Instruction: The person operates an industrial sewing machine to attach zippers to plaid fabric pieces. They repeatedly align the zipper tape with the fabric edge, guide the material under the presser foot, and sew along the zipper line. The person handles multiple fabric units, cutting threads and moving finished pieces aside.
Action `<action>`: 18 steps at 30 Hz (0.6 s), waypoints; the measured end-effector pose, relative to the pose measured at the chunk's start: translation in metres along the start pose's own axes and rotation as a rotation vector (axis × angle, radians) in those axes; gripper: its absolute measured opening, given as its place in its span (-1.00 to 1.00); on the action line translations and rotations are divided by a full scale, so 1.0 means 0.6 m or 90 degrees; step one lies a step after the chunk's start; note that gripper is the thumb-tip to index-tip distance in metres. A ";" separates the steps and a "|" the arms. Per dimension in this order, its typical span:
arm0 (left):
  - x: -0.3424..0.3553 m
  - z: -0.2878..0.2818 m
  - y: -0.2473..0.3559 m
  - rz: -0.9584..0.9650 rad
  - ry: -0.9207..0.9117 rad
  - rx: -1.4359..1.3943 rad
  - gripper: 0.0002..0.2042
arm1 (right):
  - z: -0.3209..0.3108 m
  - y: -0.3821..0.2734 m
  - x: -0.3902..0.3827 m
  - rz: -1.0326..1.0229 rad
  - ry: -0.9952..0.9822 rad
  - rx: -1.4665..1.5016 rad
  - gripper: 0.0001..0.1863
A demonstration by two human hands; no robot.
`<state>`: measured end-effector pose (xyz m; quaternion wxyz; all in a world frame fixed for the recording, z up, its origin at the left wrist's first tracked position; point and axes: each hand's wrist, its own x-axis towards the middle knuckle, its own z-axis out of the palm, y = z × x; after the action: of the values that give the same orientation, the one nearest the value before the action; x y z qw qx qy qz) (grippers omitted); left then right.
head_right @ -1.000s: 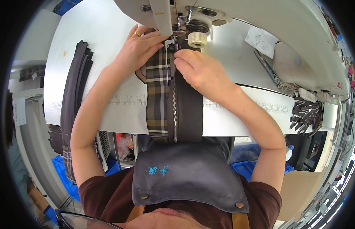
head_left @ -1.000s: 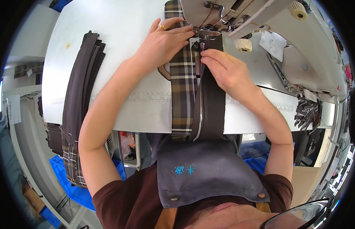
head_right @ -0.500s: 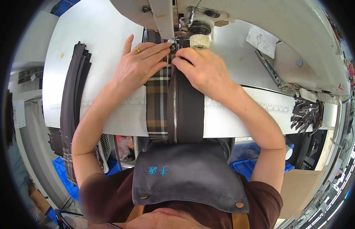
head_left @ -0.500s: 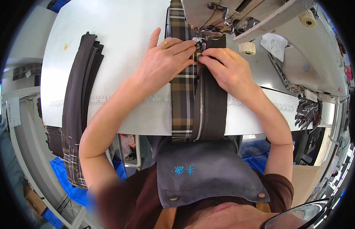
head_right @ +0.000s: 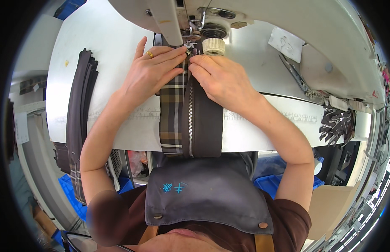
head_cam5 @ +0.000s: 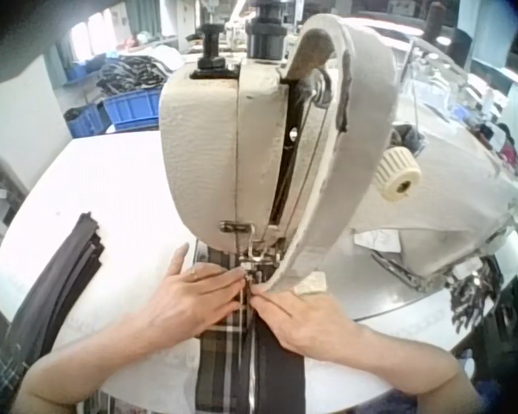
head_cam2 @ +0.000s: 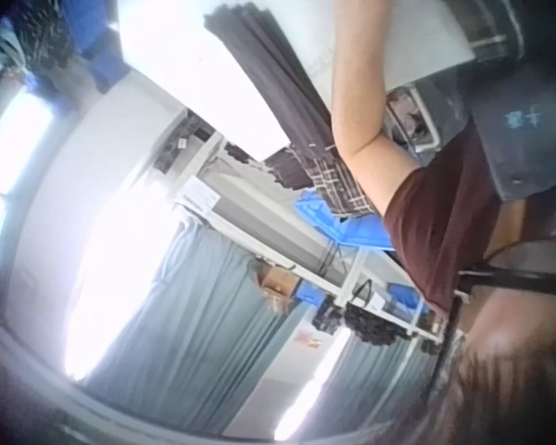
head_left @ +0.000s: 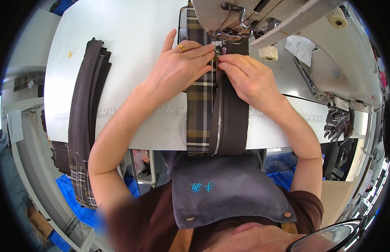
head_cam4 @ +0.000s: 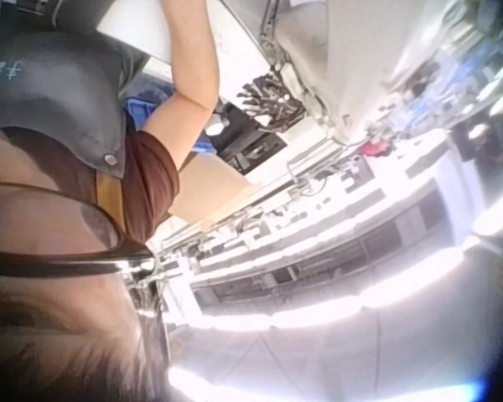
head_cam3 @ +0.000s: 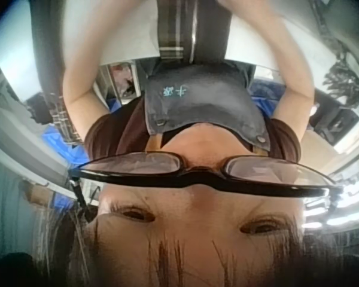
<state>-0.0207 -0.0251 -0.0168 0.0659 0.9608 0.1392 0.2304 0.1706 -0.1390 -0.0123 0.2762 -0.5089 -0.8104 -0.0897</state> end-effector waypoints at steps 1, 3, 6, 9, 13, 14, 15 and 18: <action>0.000 0.000 0.000 -0.001 -0.001 -0.002 -0.70 | 0.000 0.000 0.001 0.001 -0.002 0.002 -0.74; 0.001 -0.001 0.001 0.004 0.012 -0.003 -0.71 | 0.000 0.001 0.003 0.001 -0.003 0.006 -0.74; 0.000 0.002 0.003 0.005 0.028 -0.002 -0.72 | 0.001 0.000 0.004 -0.001 -0.004 0.011 -0.75; -0.006 0.008 0.003 0.004 0.045 0.017 -0.74 | 0.002 -0.003 -0.001 0.045 0.019 0.048 -0.76; -0.007 0.011 0.001 0.021 0.065 0.043 -0.77 | 0.005 -0.003 -0.010 0.080 0.059 0.059 -0.75; -0.008 0.008 0.005 0.028 0.064 0.057 -0.77 | 0.006 -0.002 -0.011 0.051 0.072 0.034 -0.75; -0.010 0.004 0.011 0.043 0.065 0.068 -0.78 | 0.007 -0.002 -0.012 0.044 0.052 0.022 -0.74; -0.033 -0.013 0.050 0.063 0.043 0.060 -0.76 | 0.009 -0.003 -0.011 0.032 0.041 -0.004 -0.70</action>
<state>-0.0344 -0.0589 -0.0127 0.0043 0.9603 0.1042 0.2587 0.1692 -0.1430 -0.0199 0.3023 -0.5266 -0.7880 -0.1017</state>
